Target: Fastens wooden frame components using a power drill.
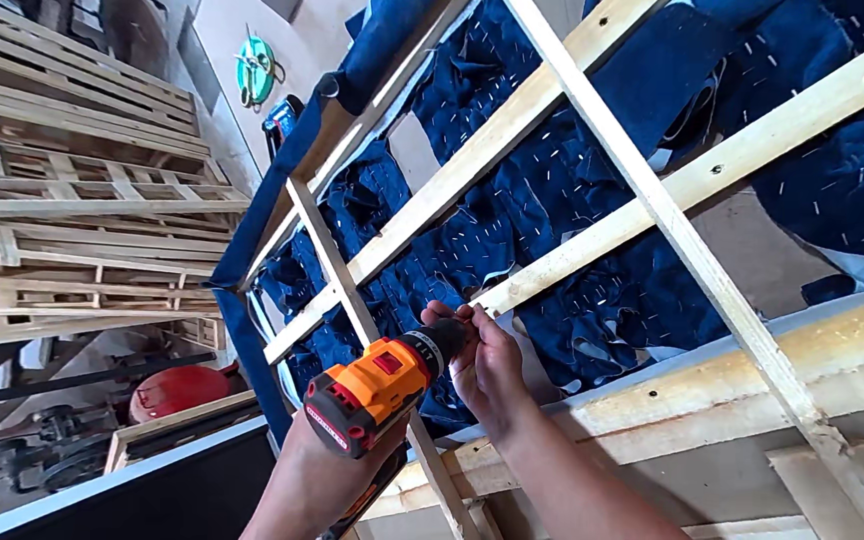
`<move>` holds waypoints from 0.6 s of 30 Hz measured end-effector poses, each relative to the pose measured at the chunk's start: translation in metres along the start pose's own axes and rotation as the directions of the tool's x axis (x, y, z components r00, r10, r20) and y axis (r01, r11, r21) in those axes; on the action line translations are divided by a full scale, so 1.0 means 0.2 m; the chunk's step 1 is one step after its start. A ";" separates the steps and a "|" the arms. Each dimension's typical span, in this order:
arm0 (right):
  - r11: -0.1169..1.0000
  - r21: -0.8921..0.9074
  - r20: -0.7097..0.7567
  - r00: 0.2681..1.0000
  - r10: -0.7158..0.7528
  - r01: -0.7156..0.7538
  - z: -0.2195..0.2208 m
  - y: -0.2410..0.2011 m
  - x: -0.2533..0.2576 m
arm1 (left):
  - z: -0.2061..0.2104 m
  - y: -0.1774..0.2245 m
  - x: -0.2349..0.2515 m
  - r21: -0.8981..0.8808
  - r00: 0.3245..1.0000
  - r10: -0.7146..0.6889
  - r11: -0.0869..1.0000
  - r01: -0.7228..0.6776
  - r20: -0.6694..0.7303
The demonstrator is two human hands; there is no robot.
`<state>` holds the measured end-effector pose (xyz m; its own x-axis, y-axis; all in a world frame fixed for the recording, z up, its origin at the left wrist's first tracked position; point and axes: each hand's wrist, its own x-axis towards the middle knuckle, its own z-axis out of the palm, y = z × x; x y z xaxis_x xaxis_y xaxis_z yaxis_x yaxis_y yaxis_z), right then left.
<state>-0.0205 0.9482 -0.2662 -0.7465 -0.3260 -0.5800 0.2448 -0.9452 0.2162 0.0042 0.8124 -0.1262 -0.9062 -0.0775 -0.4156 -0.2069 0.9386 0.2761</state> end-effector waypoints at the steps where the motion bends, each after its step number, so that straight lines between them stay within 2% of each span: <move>1: 1.000 0.003 -0.001 1.000 0.000 0.000 0.00 0.00 0.00 | 0.00 0.00 0.00 0.010 1.000 -0.003 1.000 0.003 -0.001; 18: 0.997 0.080 -0.001 1.000 0.010 -0.010 -0.01 0.00 0.02 | 0.02 0.03 0.02 0.002 0.998 -0.053 0.999 0.053 0.031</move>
<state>-0.0221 0.9478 -0.2697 -0.7431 -0.3359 -0.5788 0.2024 -0.9372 0.2840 0.0005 0.8188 -0.1291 -0.8821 -0.1168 -0.4564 -0.2542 0.9337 0.2522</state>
